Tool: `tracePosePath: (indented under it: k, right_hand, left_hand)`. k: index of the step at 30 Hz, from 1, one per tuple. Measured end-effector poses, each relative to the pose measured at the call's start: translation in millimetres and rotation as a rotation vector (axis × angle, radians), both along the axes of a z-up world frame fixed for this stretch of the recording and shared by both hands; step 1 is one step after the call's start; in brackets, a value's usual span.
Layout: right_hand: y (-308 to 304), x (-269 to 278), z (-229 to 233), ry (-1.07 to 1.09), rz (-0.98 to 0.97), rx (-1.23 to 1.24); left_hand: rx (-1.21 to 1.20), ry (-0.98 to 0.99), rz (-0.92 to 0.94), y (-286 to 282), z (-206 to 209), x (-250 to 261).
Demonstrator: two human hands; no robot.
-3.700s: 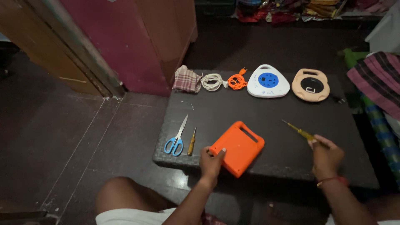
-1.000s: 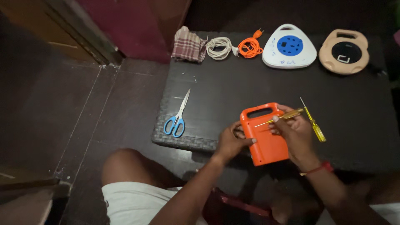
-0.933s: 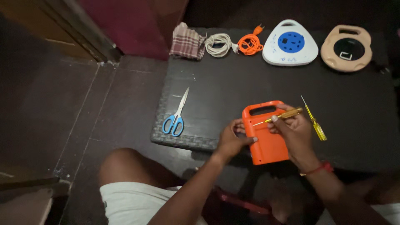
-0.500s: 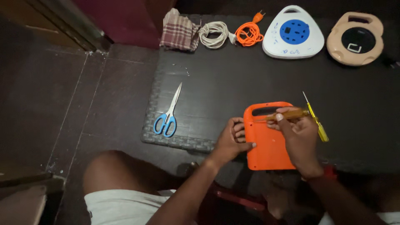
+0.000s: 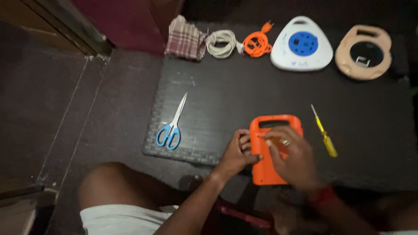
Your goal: The person uses a screwdriver to unscrew and open multiple plastic extension board housings, then handles internal components and wires.
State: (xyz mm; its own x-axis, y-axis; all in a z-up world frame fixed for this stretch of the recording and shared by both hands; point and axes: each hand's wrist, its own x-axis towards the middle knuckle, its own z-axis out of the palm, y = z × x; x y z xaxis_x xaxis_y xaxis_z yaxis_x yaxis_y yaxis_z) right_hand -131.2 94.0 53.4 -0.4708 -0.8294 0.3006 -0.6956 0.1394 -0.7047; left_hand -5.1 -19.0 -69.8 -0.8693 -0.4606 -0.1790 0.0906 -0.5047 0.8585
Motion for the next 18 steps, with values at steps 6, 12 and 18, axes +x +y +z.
tracePosePath:
  k: [6, 12, 18]
  right_hand:
    - [-6.7, 9.1, -3.6, -0.1, 0.013, -0.066]
    - [-8.6, 17.5, 16.7, 0.041, -0.012, -0.007]
    - [-11.3, 23.0, 28.0, 0.204, -0.021, -0.147]
  left_hand:
    - [-0.082, -0.31, 0.023, 1.5, 41.6, -8.3]
    - [-0.095, -0.267, 0.067, 5.0, 51.1, -19.6]
    - [-0.157, -0.372, 0.063, 7.8, 45.1, -16.7]
